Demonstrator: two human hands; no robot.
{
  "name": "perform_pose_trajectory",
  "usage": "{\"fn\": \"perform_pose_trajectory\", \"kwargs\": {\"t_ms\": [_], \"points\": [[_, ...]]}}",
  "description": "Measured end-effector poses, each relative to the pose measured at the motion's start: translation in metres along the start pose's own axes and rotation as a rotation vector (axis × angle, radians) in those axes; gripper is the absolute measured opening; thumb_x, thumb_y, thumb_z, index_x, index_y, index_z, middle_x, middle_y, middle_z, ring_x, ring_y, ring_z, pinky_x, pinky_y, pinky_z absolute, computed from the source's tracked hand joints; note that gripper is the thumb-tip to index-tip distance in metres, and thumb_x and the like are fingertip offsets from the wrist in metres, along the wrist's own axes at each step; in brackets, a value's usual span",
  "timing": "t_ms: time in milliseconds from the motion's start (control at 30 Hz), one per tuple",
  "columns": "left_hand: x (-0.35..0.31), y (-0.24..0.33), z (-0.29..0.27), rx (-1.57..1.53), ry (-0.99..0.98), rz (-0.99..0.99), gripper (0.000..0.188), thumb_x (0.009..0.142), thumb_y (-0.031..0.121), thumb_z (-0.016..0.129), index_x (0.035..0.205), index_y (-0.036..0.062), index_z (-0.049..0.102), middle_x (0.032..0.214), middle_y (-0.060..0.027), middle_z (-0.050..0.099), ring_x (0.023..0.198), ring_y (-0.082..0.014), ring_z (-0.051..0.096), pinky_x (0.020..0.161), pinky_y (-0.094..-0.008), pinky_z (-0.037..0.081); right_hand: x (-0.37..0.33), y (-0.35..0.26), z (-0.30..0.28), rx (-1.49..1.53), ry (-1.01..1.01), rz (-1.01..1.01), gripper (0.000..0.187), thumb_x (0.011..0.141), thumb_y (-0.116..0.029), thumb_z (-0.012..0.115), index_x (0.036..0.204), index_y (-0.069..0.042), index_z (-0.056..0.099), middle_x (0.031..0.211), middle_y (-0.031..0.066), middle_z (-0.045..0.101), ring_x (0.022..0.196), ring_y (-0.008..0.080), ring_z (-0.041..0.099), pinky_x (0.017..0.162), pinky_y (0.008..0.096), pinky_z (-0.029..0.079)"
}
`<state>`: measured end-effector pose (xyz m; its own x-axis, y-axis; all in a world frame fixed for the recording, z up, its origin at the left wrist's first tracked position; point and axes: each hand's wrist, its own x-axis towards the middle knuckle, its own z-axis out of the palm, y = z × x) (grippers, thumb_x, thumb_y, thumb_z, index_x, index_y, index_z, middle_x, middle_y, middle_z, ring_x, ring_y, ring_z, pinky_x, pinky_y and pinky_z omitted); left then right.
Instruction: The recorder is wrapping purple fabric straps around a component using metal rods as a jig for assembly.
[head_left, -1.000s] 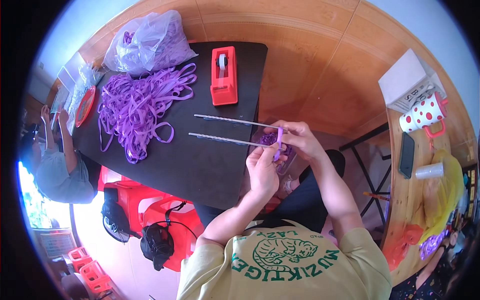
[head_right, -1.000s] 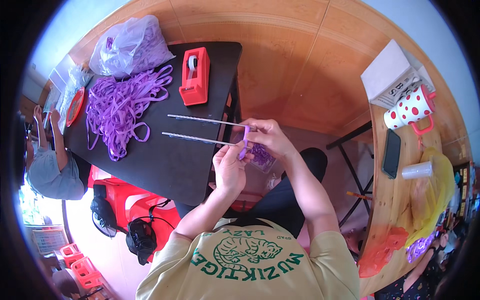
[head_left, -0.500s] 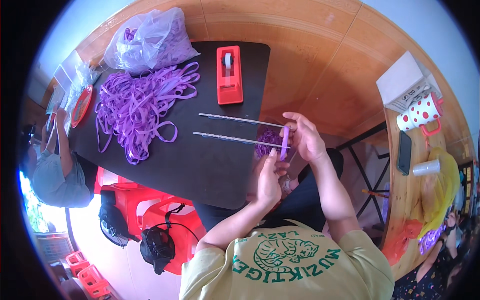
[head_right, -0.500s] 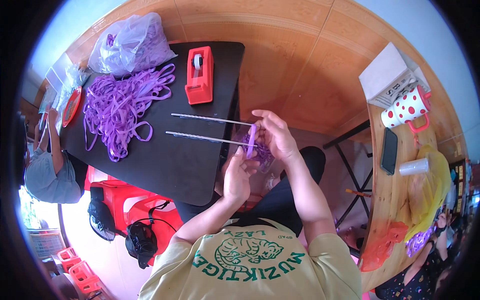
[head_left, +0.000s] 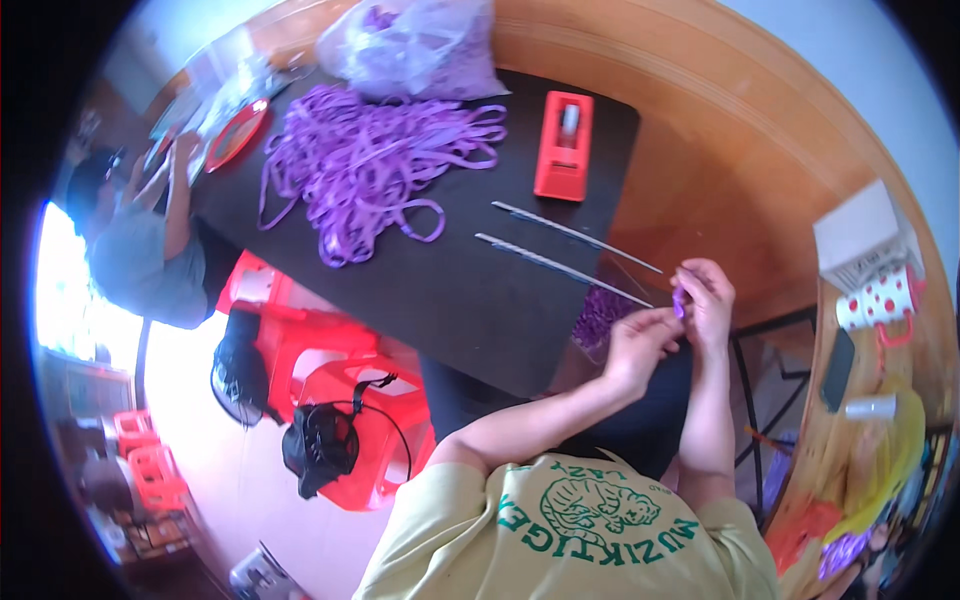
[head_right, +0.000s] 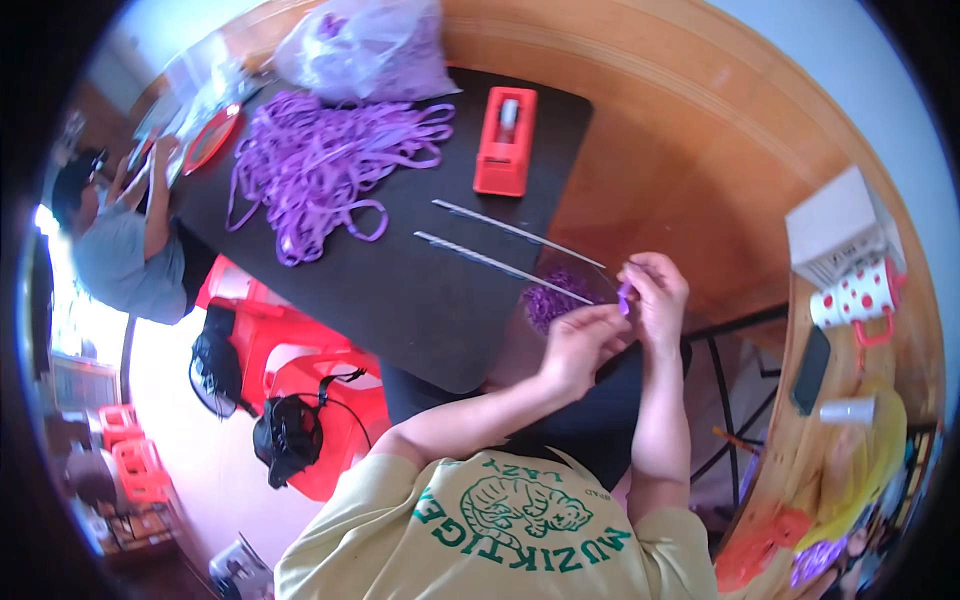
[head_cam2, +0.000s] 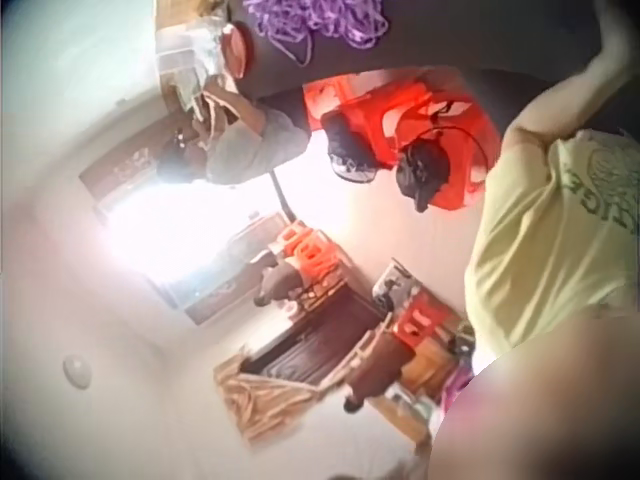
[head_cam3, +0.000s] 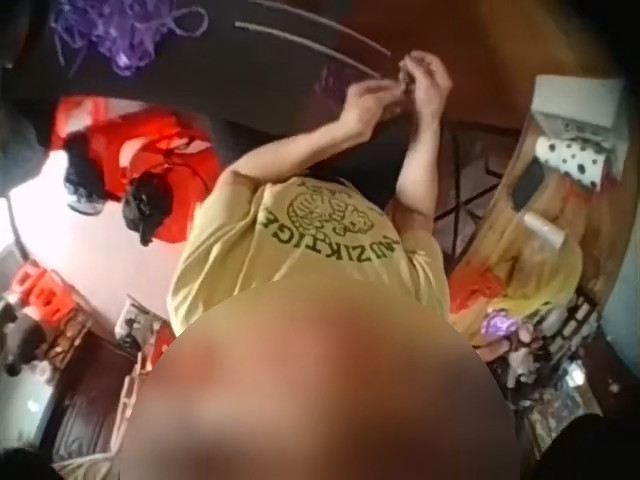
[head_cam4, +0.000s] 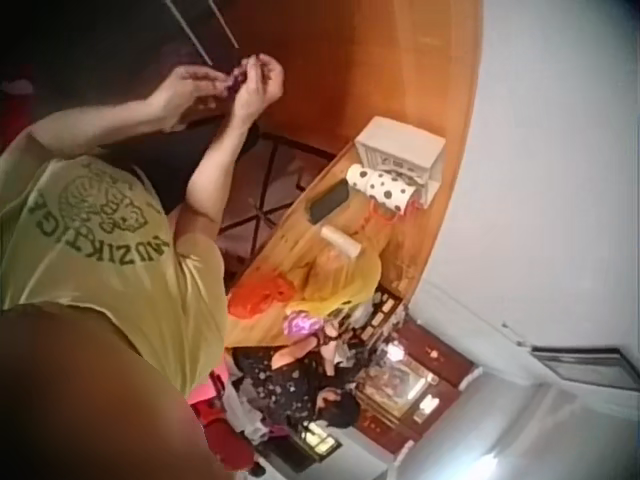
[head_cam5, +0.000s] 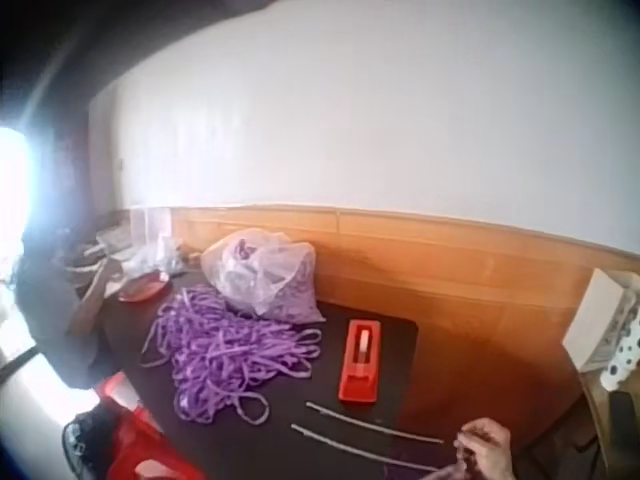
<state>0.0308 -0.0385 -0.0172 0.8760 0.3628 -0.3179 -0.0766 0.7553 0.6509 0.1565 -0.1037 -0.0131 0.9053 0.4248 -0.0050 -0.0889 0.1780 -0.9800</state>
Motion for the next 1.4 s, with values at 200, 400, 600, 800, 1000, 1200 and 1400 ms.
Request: {"fn": "perform_pose_trajectory", "kwargs": {"t_ms": [200, 400, 600, 800, 1000, 1200, 1400], "points": [[-0.064, 0.015, -0.008, 0.651, -0.607, 0.194, 0.023, 0.088, 0.015, 0.063, 0.104, -0.0017, 0.063, 0.088, -0.0048, 0.065, 0.076, -0.0111, 0.06, 0.065, -0.0247, 0.047, 0.053, 0.103, -0.056, -0.752, -0.06, -0.099, 0.027, 0.087, -0.012, 0.063, 0.108, 0.005, 0.06, 0.092, 0.0135, 0.067, 0.083, 0.0176, 0.064, 0.075, 0.0295, 0.05], [-0.096, 0.202, -0.061, 1.719, -0.15, 1.145, 0.017, 0.073, 0.003, 0.06, 0.089, 0.0055, 0.065, 0.084, -0.0083, 0.064, 0.075, -0.0308, 0.059, 0.067, -0.041, 0.047, 0.015, 0.096, -0.034, -0.895, -0.057, -0.101, 0.02, 0.085, -0.007, 0.061, 0.104, 0.001, 0.063, 0.09, 0.0132, 0.067, 0.084, 0.0193, 0.064, 0.075, 0.029, 0.049], [-0.039, 0.246, -0.136, 2.004, 0.435, 1.049, 0.016, 0.069, 0.001, 0.063, 0.085, 0.0022, 0.064, 0.095, -0.014, 0.056, 0.094, -0.0343, 0.049, 0.079, -0.0423, 0.041, -0.04, 0.022, 0.005, -0.663, -0.045, -0.415, 0.013, 0.084, 0.0, 0.061, 0.097, 0.003, 0.062, 0.09, 0.0112, 0.063, 0.078, 0.0163, 0.062, 0.071, 0.0273, 0.049], [-0.067, 0.174, -0.081, 1.823, -0.276, 1.097, 0.02, 0.063, -0.001, 0.057, 0.082, 0.003, 0.056, 0.09, -0.0115, 0.057, 0.084, -0.0291, 0.053, 0.072, -0.0406, 0.04, -0.092, -0.056, 0.064, -0.604, -0.221, -0.711, 0.017, 0.076, 0.009, 0.063, 0.092, 0.003, 0.061, 0.098, 0.011, 0.061, 0.076, 0.0128, 0.059, 0.062, 0.0214, 0.045], [-0.093, 0.137, -0.044, 1.299, -0.575, 0.813, 0.018, 0.074, -0.005, 0.059, 0.092, -0.0015, 0.058, 0.078, -0.0127, 0.059, 0.07, -0.03, 0.059, 0.066, -0.0389, 0.046, -0.107, -0.084, 0.073, -0.187, -0.721, -0.504, 0.043, 0.067, 0.011, 0.064, 0.109, 0.002, 0.059, 0.115, 0.0196, 0.057, 0.096, 0.0269, 0.059, 0.082, 0.033, 0.047], [-0.094, 0.132, -0.032, 1.015, -0.683, 0.507, 0.012, 0.08, -0.007, 0.058, 0.092, -0.0032, 0.061, 0.075, -0.014, 0.061, 0.068, -0.0277, 0.063, 0.059, -0.0323, 0.05, -0.109, -0.071, 0.06, -0.28, -0.902, -0.266, 0.051, 0.073, 0.01, 0.066, 0.122, 0.001, 0.055, 0.107, 0.0126, 0.06, 0.091, 0.0193, 0.062, 0.074, 0.0312, 0.049], [-0.095, 0.154, -0.031, 1.206, -0.728, 0.525, 0.011, 0.08, -0.002, 0.062, 0.091, -0.0039, 0.062, 0.077, -0.0128, 0.063, 0.069, -0.0283, 0.063, 0.061, -0.0339, 0.051, -0.12, -0.067, 0.059, -0.386, -0.696, -0.41, 0.038, 0.074, 0.004, 0.067, 0.112, 0.001, 0.061, 0.089, 0.0111, 0.065, 0.068, 0.0227, 0.062, 0.065, 0.0321, 0.049]]}}
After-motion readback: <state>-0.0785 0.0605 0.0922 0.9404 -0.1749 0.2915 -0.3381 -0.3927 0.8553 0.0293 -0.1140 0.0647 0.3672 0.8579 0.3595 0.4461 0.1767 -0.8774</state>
